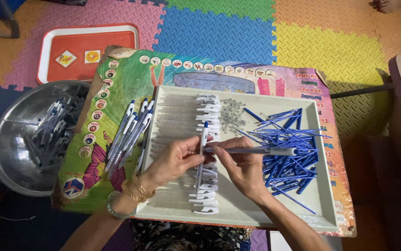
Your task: The person assembles blue pens by inserting blue ink cartridges into white pen barrels. They pick up a barrel and a cartridge, insert the cartridge, and place the assembled pen on a tray. The person repeats this process multiple times.
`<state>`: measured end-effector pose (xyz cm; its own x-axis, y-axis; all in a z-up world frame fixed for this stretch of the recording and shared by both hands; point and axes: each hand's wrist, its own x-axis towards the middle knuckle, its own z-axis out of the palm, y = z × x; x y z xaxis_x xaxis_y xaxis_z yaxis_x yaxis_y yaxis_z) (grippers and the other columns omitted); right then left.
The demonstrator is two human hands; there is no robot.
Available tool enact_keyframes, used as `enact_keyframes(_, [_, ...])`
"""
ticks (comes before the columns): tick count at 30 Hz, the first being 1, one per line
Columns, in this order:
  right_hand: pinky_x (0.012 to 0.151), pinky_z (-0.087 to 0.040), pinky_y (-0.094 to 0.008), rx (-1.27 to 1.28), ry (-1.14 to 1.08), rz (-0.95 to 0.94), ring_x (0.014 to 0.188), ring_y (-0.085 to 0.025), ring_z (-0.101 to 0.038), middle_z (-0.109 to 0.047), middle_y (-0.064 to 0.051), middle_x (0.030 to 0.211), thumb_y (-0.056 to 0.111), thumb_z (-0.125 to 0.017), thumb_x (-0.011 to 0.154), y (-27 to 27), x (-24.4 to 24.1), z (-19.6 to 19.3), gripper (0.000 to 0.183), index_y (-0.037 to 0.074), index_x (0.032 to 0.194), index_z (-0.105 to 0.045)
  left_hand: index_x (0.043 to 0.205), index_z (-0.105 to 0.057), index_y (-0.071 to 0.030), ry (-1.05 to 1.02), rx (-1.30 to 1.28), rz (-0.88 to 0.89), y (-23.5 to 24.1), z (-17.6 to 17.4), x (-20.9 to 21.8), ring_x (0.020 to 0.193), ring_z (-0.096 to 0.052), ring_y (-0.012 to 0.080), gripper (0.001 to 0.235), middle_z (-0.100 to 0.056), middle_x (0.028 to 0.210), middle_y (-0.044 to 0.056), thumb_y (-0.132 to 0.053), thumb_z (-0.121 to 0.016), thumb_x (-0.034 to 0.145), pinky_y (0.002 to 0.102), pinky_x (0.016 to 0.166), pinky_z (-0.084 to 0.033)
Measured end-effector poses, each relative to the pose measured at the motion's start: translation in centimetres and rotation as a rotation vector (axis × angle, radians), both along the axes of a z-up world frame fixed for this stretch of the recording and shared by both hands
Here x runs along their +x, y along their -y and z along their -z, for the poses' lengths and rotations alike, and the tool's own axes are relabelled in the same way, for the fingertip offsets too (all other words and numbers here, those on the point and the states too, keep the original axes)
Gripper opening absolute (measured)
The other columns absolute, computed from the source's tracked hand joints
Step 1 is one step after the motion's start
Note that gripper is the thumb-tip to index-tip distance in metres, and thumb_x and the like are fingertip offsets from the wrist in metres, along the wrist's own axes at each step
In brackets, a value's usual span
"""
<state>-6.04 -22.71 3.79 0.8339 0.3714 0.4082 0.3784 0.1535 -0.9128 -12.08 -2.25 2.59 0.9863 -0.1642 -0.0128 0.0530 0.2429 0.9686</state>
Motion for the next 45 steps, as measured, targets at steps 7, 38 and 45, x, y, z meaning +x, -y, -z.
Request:
enact_keyframes(7, [0.063, -0.070, -0.040, -0.129, 0.473, -0.006, 0.077, -0.035, -0.084, -0.079, -0.017, 0.086, 0.004, -0.083, 0.095, 1.6, 1.2, 7.4, 0.009, 0.003, 0.089, -0.076, 0.159, -0.059, -0.001, 0.031, 0.071, -0.016, 0.2, 3.8, -0.2, 0.122, -0.071, 0.0216, 0.056, -0.079, 0.139, 0.019, -0.005, -0.072, 0.104, 0.042, 0.102, -0.063])
enact_keyframes(38, [0.063, -0.044, -0.042, -0.658, -0.096, 0.505, 0.062, -0.032, -0.057, -0.059, -0.014, 0.066, 0.039, -0.074, 0.112, 17.9, 5.5, 4.7, 0.042, 0.003, 0.089, -0.068, 0.177, -0.029, -0.008, -0.176, 0.120, 0.539, -0.5, 1.1, 1.2, 0.085, -0.082, 0.0291, 0.097, -0.074, 0.107, 0.027, 0.010, -0.073, 0.093, 0.032, 0.072, -0.072])
enact_keyframes(45, [0.080, -0.063, -0.048, -0.473, -0.151, 0.233, 0.084, -0.033, -0.082, -0.082, -0.023, 0.100, 0.013, -0.077, 0.098, 12.7, 2.0, -0.4, 0.033, -0.003, 0.127, -0.078, 0.176, -0.030, -0.006, -0.104, 0.211, 0.585, 0.6, -0.6, 4.4, 0.080, -0.082, 0.0280, 0.098, -0.074, 0.104, 0.027, 0.011, -0.071, 0.089, 0.030, 0.068, -0.072])
